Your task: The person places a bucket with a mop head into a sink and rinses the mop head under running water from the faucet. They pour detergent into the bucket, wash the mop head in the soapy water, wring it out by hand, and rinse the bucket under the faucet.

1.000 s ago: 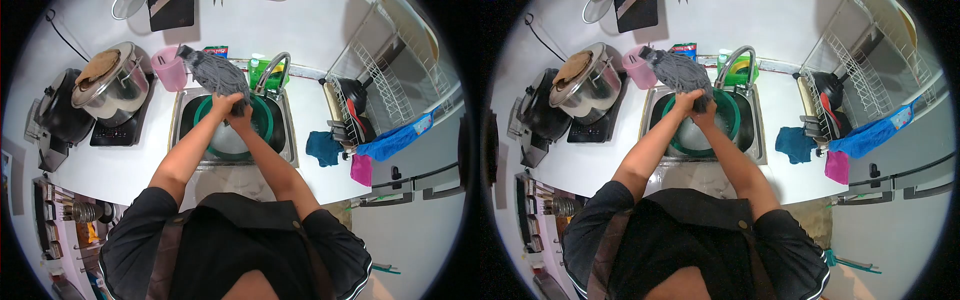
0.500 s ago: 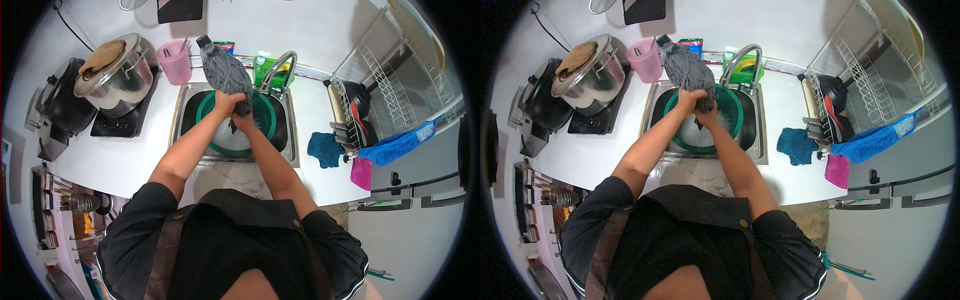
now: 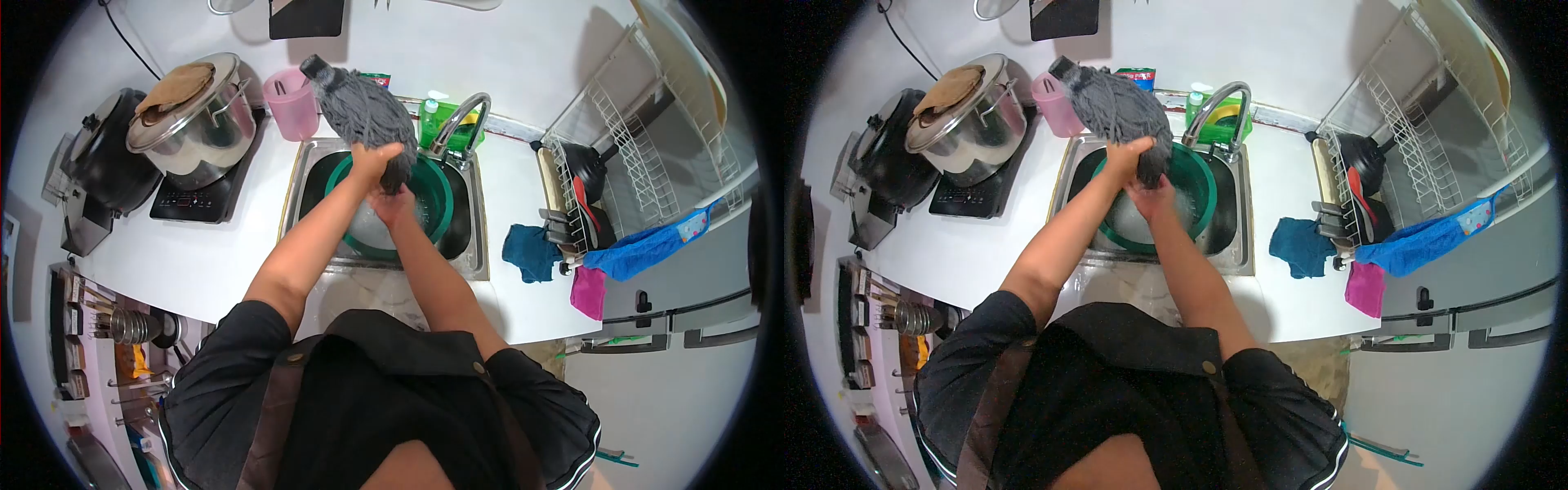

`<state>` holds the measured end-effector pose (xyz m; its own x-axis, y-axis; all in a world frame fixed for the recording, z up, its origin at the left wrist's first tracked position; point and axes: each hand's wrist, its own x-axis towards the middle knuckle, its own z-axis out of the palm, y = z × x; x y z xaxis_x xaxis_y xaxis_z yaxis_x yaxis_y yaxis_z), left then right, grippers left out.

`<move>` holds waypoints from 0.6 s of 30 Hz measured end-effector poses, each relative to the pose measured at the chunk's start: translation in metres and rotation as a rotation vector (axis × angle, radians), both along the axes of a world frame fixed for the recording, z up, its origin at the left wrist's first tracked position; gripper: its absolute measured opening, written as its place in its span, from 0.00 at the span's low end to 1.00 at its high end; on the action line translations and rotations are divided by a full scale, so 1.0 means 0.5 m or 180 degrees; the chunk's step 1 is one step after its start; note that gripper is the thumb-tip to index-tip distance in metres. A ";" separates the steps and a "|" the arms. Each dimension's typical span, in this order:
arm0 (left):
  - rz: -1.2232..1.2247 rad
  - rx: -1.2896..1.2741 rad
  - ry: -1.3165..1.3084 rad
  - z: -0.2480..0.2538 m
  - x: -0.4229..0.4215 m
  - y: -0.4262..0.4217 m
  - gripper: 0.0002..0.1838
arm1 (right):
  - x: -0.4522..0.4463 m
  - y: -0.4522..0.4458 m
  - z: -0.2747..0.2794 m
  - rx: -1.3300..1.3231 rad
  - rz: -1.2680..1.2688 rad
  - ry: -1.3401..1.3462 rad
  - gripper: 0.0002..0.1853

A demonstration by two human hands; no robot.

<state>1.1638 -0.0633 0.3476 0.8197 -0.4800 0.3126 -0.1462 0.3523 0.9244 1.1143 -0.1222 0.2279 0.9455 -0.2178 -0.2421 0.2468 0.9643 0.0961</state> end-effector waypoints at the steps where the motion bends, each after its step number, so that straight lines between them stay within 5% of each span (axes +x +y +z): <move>1: 0.0014 -0.0001 0.0000 -0.025 0.001 0.007 0.21 | 0.000 0.001 0.020 -0.0001 0.0014 0.0000 0.24; 3: 0.0940 0.0469 -0.1609 -0.093 0.006 0.016 0.24 | -0.018 0.004 0.101 -0.1012 -0.0324 -0.0163 0.23; 7: 0.0397 0.1216 -0.1377 -0.155 -0.001 0.047 0.36 | -0.022 0.010 0.103 -0.1132 0.0450 -0.0037 0.24; 8: 0.0573 0.1734 -0.2324 -0.171 0.007 0.046 0.42 | -0.026 0.012 0.098 -0.1174 0.0639 -0.0103 0.24; 12: 0.0847 0.1463 -0.1863 -0.216 0.002 0.042 0.31 | -0.022 0.029 0.085 -0.1049 0.0375 0.0107 0.24; 18: 0.0919 0.1216 -0.1081 -0.208 -0.014 0.024 0.48 | -0.025 0.042 0.123 -0.0896 -0.0003 0.0720 0.24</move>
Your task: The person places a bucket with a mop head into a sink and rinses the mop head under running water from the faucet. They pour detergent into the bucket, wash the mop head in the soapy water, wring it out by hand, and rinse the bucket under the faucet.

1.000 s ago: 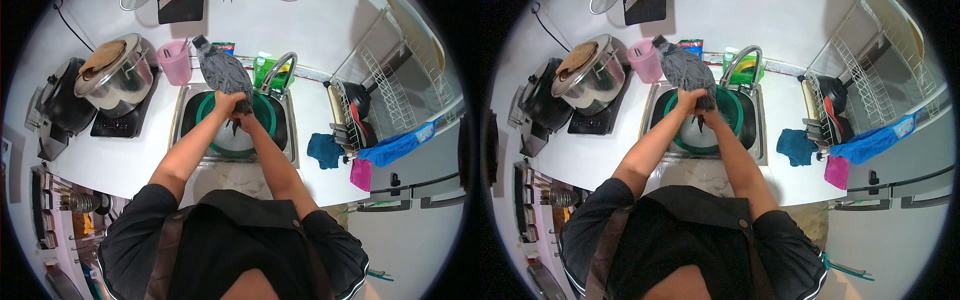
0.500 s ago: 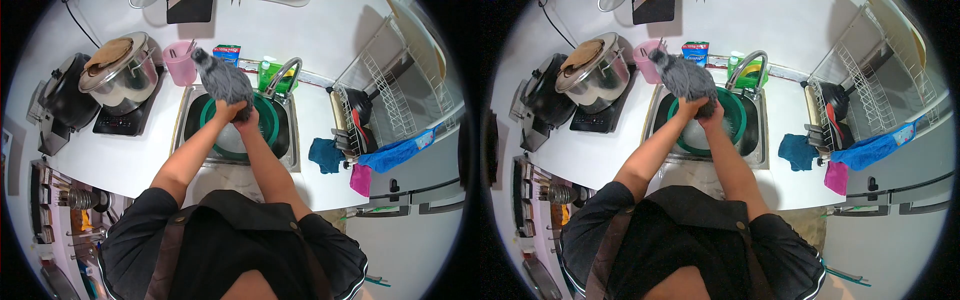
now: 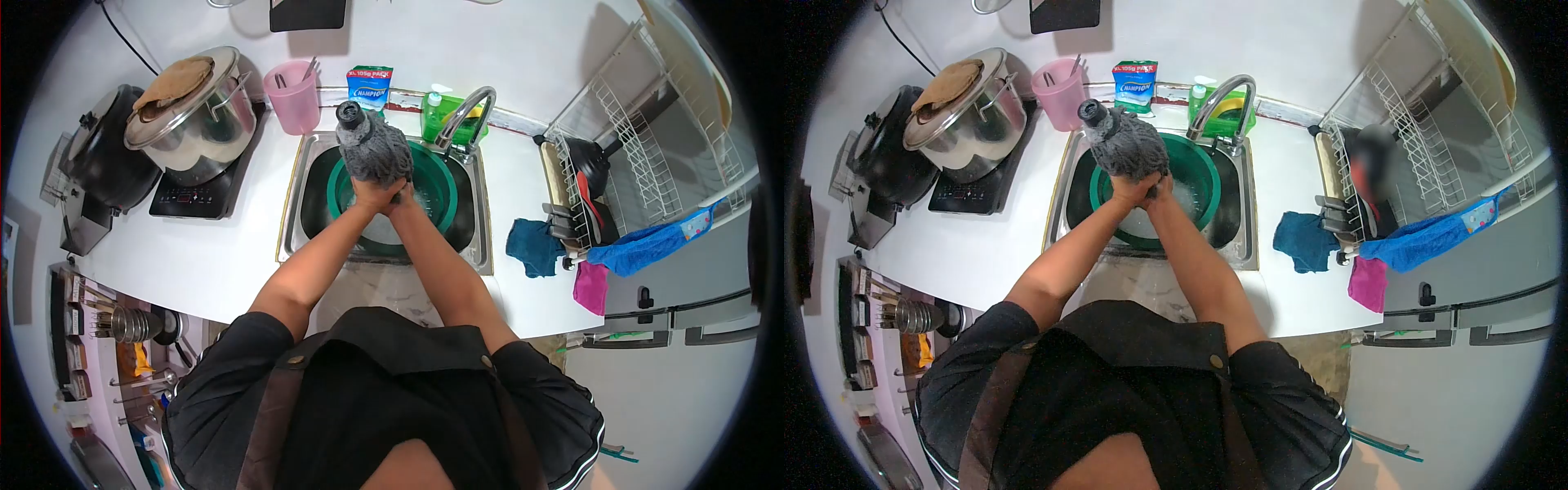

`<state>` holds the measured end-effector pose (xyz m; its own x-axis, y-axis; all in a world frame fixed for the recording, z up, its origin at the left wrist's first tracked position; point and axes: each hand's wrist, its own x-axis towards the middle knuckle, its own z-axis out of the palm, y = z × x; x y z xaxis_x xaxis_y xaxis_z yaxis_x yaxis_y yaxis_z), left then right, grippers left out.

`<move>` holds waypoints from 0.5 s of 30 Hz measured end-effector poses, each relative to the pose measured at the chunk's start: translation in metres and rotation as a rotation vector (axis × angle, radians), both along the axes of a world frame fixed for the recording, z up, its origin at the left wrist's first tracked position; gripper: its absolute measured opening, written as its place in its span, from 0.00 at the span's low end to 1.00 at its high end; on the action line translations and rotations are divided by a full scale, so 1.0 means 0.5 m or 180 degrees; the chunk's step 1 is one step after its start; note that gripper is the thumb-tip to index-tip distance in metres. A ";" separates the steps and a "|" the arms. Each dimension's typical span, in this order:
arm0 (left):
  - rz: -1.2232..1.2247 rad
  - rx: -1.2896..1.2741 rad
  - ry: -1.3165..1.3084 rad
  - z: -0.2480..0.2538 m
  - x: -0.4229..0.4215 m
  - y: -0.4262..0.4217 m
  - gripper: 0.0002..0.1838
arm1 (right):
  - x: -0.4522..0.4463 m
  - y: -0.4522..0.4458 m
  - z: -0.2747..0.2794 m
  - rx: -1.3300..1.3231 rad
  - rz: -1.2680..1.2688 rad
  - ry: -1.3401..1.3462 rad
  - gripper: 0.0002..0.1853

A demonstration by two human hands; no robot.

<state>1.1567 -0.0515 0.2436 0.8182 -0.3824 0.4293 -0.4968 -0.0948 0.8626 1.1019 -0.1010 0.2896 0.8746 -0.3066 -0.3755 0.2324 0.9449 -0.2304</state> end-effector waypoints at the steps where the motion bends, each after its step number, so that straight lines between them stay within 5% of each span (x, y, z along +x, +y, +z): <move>1: -0.0034 -0.0116 0.0038 -0.001 -0.001 -0.002 0.47 | 0.000 0.001 0.000 -0.0026 0.0026 -0.0019 0.24; 8: 0.0060 -0.0143 -0.0413 0.032 -0.005 0.007 0.43 | -0.006 -0.013 -0.006 -0.0233 0.0336 -0.0063 0.24; 11: -0.0474 -0.0101 0.0119 0.106 0.004 0.052 0.37 | 0.007 -0.082 0.007 -0.0992 0.0965 0.0266 0.22; 12: -0.0178 0.0698 -0.0707 0.099 0.026 0.053 0.31 | 0.010 -0.108 0.008 -0.1345 0.1283 0.0432 0.21; 13: -0.0171 0.0711 -0.0694 0.109 0.031 0.056 0.31 | 0.011 -0.127 0.004 -0.1690 0.1612 0.0597 0.20; 15: -0.0658 -0.0131 0.0916 0.132 0.032 0.070 0.29 | -0.008 -0.140 -0.016 -0.2017 0.1965 0.0764 0.19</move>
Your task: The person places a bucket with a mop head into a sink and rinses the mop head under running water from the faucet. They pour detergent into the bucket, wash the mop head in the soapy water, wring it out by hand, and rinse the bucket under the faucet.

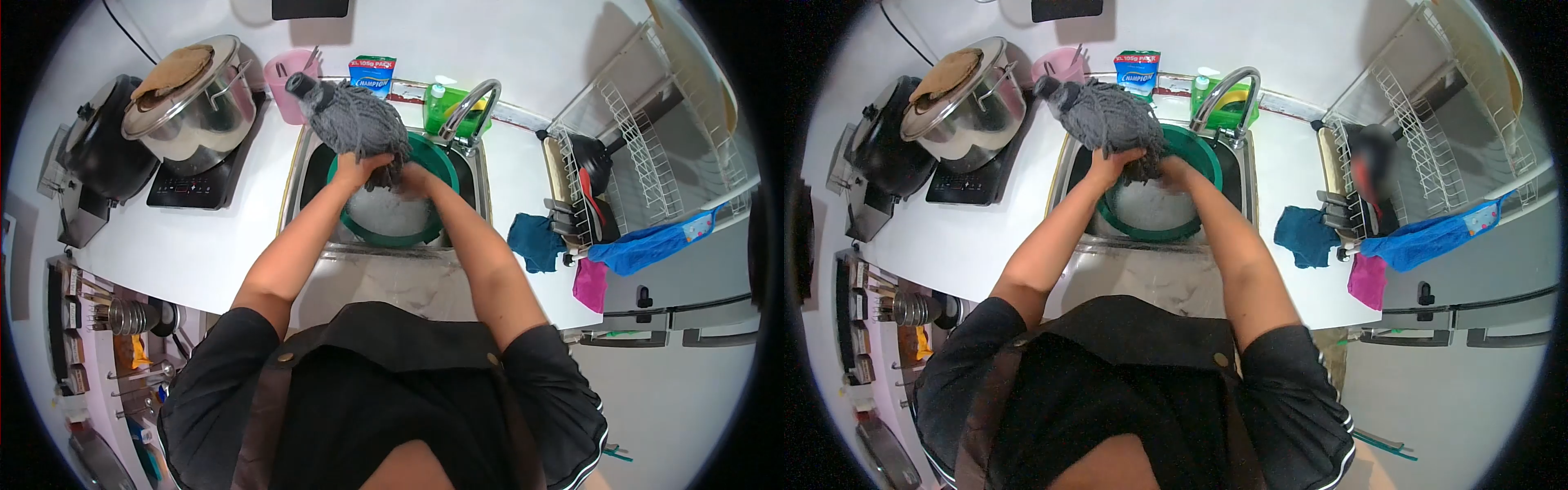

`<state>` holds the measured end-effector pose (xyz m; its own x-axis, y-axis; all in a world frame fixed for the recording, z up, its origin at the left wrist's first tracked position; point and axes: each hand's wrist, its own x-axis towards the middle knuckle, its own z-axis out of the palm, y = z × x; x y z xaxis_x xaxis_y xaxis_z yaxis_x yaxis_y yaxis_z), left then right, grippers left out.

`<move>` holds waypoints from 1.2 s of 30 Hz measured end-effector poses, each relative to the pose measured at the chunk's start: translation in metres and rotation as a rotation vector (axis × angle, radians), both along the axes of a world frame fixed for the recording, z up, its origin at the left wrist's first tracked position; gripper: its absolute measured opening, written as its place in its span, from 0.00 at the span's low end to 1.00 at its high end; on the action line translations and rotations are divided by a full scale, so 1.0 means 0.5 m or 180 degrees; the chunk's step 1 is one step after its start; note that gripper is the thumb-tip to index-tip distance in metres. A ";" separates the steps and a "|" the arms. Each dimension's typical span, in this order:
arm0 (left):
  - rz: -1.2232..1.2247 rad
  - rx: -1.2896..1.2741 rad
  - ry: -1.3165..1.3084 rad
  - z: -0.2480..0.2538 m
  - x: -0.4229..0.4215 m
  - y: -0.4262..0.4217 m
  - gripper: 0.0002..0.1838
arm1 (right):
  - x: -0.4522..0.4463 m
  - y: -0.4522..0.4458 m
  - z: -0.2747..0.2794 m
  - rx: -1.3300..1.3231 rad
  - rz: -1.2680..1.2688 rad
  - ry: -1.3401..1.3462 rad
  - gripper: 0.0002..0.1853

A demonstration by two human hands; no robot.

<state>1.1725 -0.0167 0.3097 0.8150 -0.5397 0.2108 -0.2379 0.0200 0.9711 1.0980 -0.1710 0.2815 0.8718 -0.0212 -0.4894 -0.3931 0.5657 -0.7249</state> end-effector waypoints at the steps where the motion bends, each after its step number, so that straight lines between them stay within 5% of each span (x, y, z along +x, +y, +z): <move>1: -0.0270 -0.0048 0.0541 -0.004 0.011 0.002 0.28 | -0.007 -0.004 -0.008 -0.1191 0.0002 -0.0120 0.17; 5: -0.0161 -0.0372 0.0152 0.006 0.017 0.025 0.22 | -0.034 -0.043 0.006 -0.6087 -0.0042 -0.0633 0.09; 6: -0.0141 -0.0394 0.0166 0.004 0.018 0.027 0.22 | -0.045 -0.053 0.013 -0.6106 -0.0011 -0.0641 0.09; 8: -0.0182 -0.0113 0.0384 -0.009 0.020 0.039 0.30 | -0.080 -0.037 0.070 -0.7228 -0.1723 -0.0489 0.04; 11: -0.0098 -0.0031 0.0322 0.003 0.005 0.041 0.31 | -0.075 -0.146 -0.050 -0.5945 -0.0732 0.0558 0.07; 12: -0.0041 -0.0069 0.0247 0.016 0.001 0.042 0.32 | -0.084 -0.139 -0.025 -0.5973 -0.0748 0.0544 0.07; 14: 0.0062 0.0043 -0.0097 0.048 -0.005 0.052 0.32 | -0.108 -0.108 0.039 -0.4403 -0.1152 0.0732 0.12; 16: 0.0167 0.0186 -0.0436 0.072 -0.001 0.061 0.33 | -0.071 -0.113 0.023 -0.4445 -0.1471 0.0566 0.11; 18: 0.0009 0.0179 -0.0495 0.083 0.011 0.069 0.33 | -0.049 -0.090 0.036 -0.2501 -0.1096 -0.0307 0.10; 22: 0.0022 0.0027 -0.0429 0.155 -0.013 0.102 0.31 | -0.020 0.022 0.120 -0.3215 -0.0877 0.0087 0.10; 36: -0.0141 -0.0968 0.0783 0.142 0.034 0.164 0.22 | 0.029 0.126 0.158 -0.2799 -0.1097 0.0005 0.15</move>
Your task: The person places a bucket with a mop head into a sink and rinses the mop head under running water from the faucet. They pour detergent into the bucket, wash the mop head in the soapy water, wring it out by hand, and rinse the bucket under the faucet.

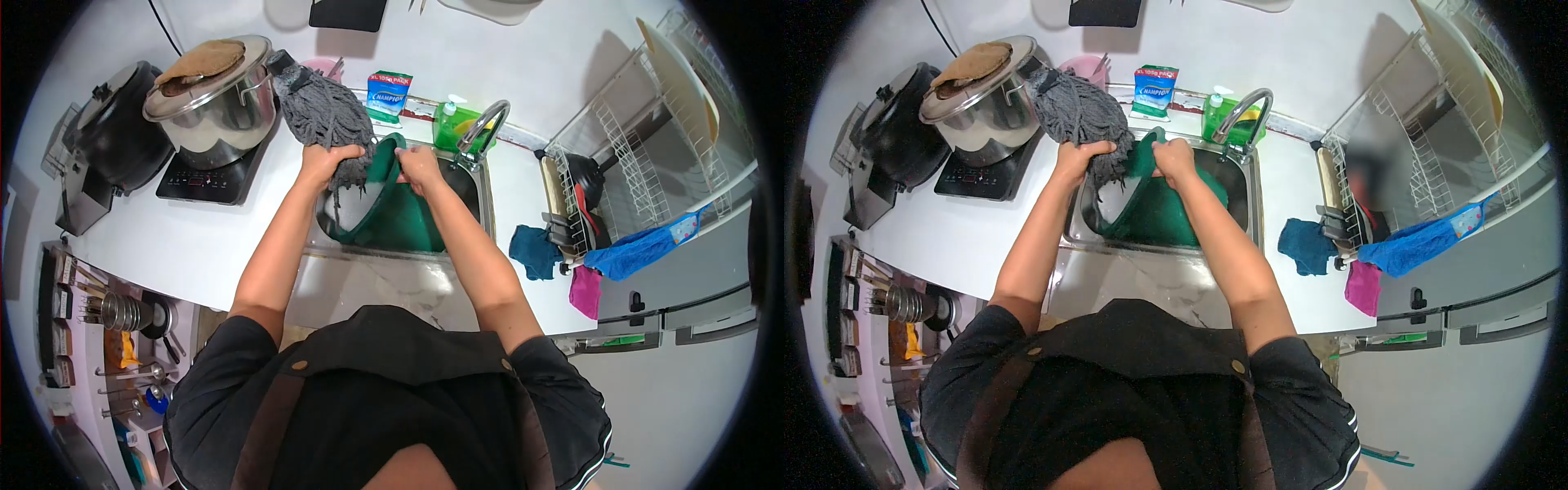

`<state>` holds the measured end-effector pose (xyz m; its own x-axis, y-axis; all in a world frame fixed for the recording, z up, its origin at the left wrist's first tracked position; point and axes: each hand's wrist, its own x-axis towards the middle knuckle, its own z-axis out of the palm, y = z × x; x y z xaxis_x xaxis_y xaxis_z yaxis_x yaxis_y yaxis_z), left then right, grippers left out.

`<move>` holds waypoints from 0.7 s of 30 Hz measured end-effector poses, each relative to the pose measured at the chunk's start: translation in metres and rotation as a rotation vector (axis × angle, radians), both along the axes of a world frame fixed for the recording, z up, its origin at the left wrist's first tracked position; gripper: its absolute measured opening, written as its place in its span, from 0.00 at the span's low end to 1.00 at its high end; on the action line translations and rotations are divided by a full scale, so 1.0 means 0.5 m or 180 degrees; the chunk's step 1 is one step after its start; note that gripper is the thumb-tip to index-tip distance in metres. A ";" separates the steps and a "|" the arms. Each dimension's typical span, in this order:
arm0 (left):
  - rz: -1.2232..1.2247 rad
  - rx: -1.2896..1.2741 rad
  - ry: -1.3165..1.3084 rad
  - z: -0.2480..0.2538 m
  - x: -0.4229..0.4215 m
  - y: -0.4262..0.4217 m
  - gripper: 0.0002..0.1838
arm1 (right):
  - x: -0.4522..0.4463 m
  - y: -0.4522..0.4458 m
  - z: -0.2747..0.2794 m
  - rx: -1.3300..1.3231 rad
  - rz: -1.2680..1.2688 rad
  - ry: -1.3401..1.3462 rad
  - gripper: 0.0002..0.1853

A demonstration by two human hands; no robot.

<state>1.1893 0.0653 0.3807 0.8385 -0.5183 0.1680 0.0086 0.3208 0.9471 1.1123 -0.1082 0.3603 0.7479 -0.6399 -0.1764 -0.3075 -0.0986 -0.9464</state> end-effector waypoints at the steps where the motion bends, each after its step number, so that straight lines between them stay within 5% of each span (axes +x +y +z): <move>1: -0.0033 0.0009 0.0012 0.012 -0.002 0.009 0.22 | 0.001 0.006 0.002 -0.0065 0.0039 -0.0052 0.16; 18: 0.0135 -0.0028 -0.0202 0.013 0.039 0.050 0.24 | 0.097 0.054 0.006 -0.0526 0.0248 0.0104 0.19; 21: 0.0161 0.0055 -0.0255 0.021 0.032 0.058 0.23 | 0.078 0.096 0.083 -0.0541 0.0316 0.0269 0.22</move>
